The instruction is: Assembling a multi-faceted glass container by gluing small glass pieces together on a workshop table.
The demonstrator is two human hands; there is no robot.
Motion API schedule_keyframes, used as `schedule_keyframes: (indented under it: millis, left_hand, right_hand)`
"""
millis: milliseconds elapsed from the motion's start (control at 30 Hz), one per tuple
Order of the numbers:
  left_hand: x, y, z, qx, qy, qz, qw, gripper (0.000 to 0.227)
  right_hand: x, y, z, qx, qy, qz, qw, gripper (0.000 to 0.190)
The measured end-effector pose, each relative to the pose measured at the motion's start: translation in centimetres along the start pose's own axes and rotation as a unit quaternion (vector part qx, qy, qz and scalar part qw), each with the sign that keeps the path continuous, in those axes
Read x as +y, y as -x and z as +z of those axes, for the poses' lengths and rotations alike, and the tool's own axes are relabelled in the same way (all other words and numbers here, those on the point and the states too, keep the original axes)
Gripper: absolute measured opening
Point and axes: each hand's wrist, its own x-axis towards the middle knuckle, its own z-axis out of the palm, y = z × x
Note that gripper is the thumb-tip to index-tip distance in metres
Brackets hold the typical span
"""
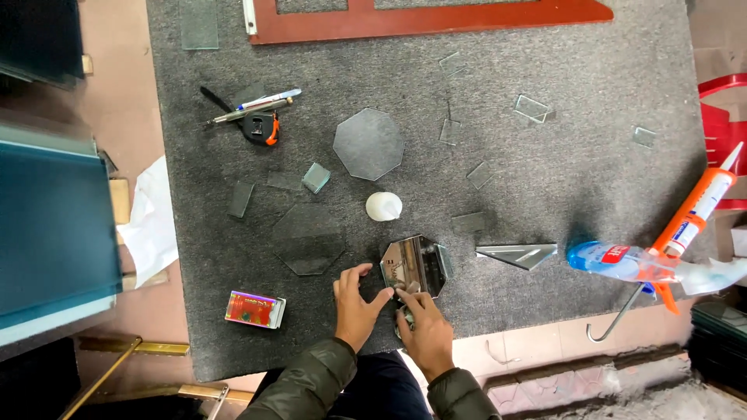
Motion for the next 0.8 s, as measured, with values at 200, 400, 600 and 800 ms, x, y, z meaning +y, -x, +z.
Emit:
schedule_keyframes:
  millis: [200,400,600,800]
  left_hand:
    - [-0.9,-0.2,-0.5,-0.008,0.011,0.007,1.0,0.053]
    - [-0.5,2.0,-4.3,-0.078,0.031,-0.049,0.995,0.039]
    - [-5.9,4.2,-8.0,-0.016,-0.023,-0.01,1.0,0.038]
    - [-11.2,5.1,-12.2,0.01,-0.079,0.023,0.997,0.04]
  right_hand:
    - [0.2,0.6,-0.6,0.006,-0.044,0.137,0.99,0.017]
    - [3.2,0.6,0.1,-0.027,-0.13,0.378,0.916,0.032]
    - [-1.2,-0.5,-0.6,-0.043,-0.202,0.367,0.907,0.035]
    - [-0.3,-0.7,1.7,-0.085,-0.215,0.289,0.929,0.03]
